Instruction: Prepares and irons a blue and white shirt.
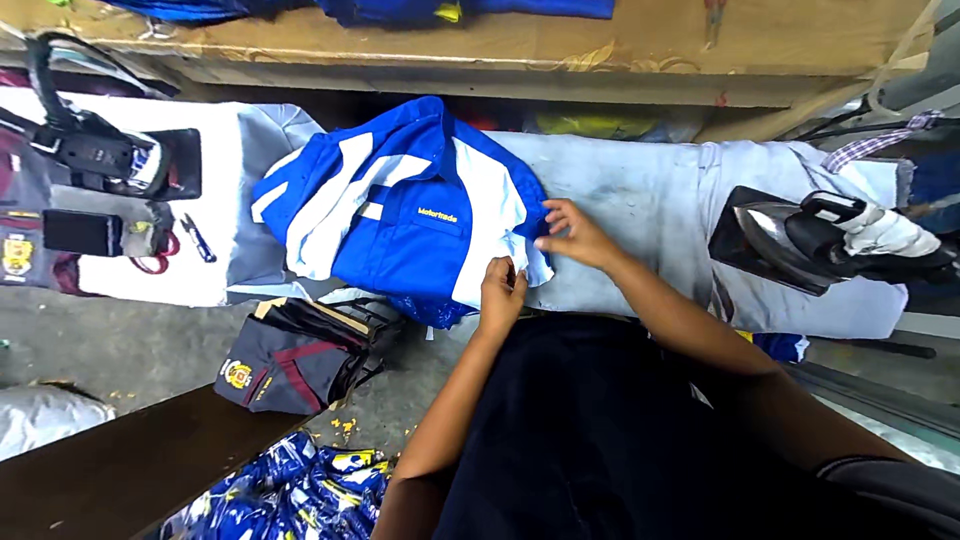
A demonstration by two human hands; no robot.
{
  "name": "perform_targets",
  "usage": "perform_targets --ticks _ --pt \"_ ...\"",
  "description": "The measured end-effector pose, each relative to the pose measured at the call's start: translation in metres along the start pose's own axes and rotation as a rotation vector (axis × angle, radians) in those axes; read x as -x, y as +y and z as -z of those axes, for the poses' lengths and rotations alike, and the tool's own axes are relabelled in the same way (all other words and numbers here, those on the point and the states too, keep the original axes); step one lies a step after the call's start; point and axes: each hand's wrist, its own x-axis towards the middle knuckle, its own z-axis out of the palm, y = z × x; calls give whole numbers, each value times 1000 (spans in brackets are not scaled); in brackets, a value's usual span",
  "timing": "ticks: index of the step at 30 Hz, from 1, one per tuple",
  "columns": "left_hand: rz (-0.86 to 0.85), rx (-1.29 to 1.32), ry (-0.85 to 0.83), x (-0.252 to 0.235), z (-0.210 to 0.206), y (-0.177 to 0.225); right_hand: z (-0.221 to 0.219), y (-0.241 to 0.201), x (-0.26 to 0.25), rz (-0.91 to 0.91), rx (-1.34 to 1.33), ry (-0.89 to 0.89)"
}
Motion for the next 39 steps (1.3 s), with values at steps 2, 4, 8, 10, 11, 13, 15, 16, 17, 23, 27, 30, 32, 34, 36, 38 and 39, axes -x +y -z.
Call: perform_targets --ticks 2,4,8,10,11,13,15,16,17,23,27,30,32,34,36,38,39 --pt "-107 -127 -24 -3 -4 4 -8 -6 -5 63 338 -32" --pt "-174 -214 -72 -4 -11 8 -5 -3 -6 71 473 58" --pt "-108 -319 -406 -15 -17 18 38 42 -2 -16 372 349" --pt "-23 -371 -605 -17 -17 22 58 60 7 -203 427 305" --pt "7 -381 -669 -18 -17 23 61 64 12 -259 459 277" --pt "19 -367 -695 -16 -13 22 59 61 19 -296 464 231" --pt "15 -346 -655 -14 -4 20 53 51 22 -301 415 214" --pt "19 -340 -635 -13 0 19 51 45 23 -303 401 210" --pt "29 -335 -622 -13 4 18 50 38 24 -312 399 200" --pt "38 -303 -512 -11 16 13 56 17 31 -253 337 301" --pt "21 -269 -401 -12 23 11 58 7 30 -352 360 265" --pt "0 -262 -280 -19 36 8 53 4 24 -430 358 207" --pt "23 -271 -227 -23 47 6 51 4 25 -479 345 183" --pt "58 -280 -170 -28 59 2 53 8 28 -527 298 172" --pt "80 -305 -101 -33 74 -4 55 12 33 -606 156 131" --pt "116 -347 -30 -36 90 -11 53 17 41 -662 -67 70" --pt "149 -375 -3 -37 98 -16 51 22 46 -654 -186 25"
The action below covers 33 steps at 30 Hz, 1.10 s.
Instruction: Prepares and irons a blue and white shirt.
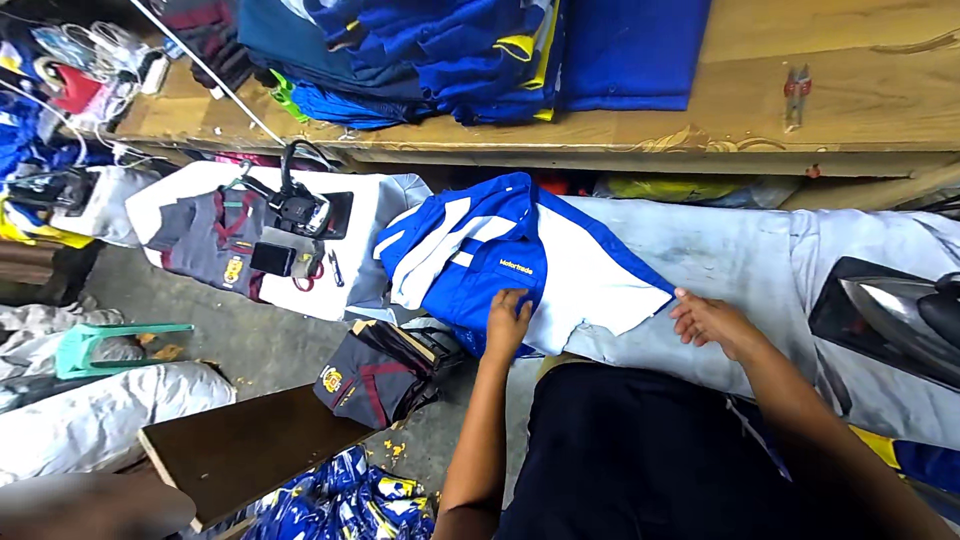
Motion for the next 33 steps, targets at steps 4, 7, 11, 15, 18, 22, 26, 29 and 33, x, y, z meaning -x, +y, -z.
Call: perform_targets --ticks 4,7,11,15,18,22,26,29,33 --pt "203 -146 44 -5 25 -31 -20 21 0 110 -269 -238" --pt "335 -199 41 -7 43 -51 -44 19 -2 64 -342 -288" --pt "420 -187 97 -8 59 -74 -65 24 -6 96 -337 -292" --pt "563 -181 140 -6 77 -98 -82 15 2 125 -288 -234" --pt "607 -157 152 -4 83 -108 -84 14 1 54 -324 -196" --pt "568 -61 163 -1 81 -119 -81 14 -3 -25 -390 -94" --pt "530 -57 164 1 82 -122 -82 16 2 244 -157 26" --pt "526 -54 156 -2 81 -118 -80 20 7 456 141 26" --pt "550 -45 164 -8 79 -119 -91 37 -7 576 516 132"
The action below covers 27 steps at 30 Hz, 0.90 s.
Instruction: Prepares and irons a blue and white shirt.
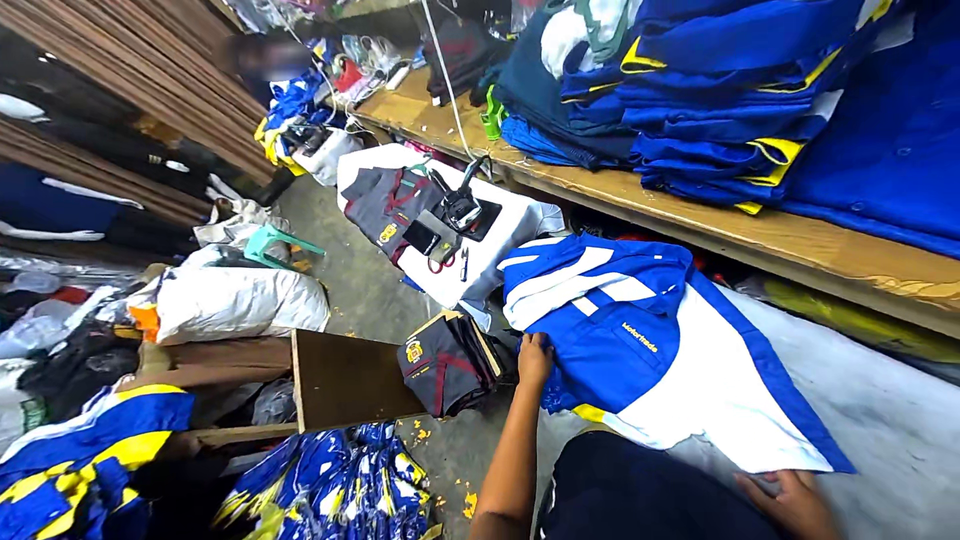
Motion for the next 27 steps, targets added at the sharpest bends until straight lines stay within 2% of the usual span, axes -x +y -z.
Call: perform_targets --ticks 3,6,10,14,17,22,27 --pt "0 -19 -6 -4 -3 2 -22 19 -6 106 113 191" --pt "-12 -27 -10 -6 -3 2 -31 21 -8 169 86 319" --pt "-17 44 58 -9 -1 -5 -14 -3 -4 42 -141 313" --pt "-24 142 93 -11 -4 -26 -2 -25 -5 -286 -417 170" --pt "2 343 101 -15 -13 -42 -3 -35 -11 -407 -558 145" --pt "106 648 -54 -23 -30 -63 -6 -33 -13 -493 -599 28" --pt "129 607 -252 -22 -43 -83 -6 -35 -14 -557 -796 119"
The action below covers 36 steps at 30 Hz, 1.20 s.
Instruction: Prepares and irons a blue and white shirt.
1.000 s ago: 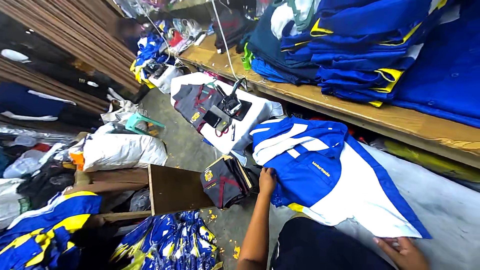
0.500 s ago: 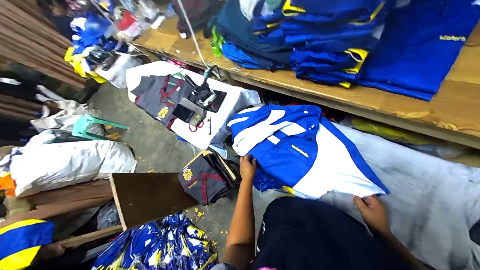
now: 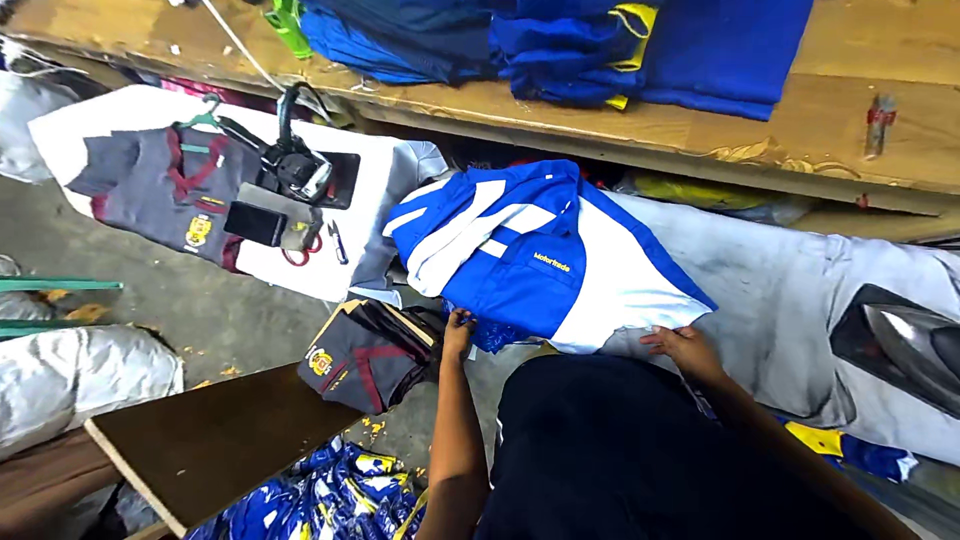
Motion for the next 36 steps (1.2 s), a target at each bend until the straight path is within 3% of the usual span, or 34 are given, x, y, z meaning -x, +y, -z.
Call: perform_targets --ticks 5,9,12,16,19,23,26,30,33,35,36 --pt "77 -158 -178 -3 -11 -12 -4 -2 1 40 -147 -18" --pt "63 -18 0 -10 -24 -17 -8 -2 2 131 -62 -55" --pt "68 -37 -47 -17 -25 -12 -4 7 -1 165 1 -50" --pt "106 -192 -205 -14 -15 -6 -6 9 0 61 55 8" --pt "106 -165 -282 0 6 -3 -8 0 3 -21 49 67" --pt "-121 129 -305 28 51 39 -12 -4 2 -27 32 120" --pt "-468 287 -274 32 70 103 -13 0 0 2 23 158" --pt "-935 405 -133 10 65 181 -20 5 2 58 15 212" --pt "-1070 146 38 -12 38 213 -30 4 5 24 134 252" --pt "-870 -305 127 -29 23 216 -34 6 7 -25 228 255" --pt "-733 -483 95 -41 17 213 -35 7 8 -35 253 250"
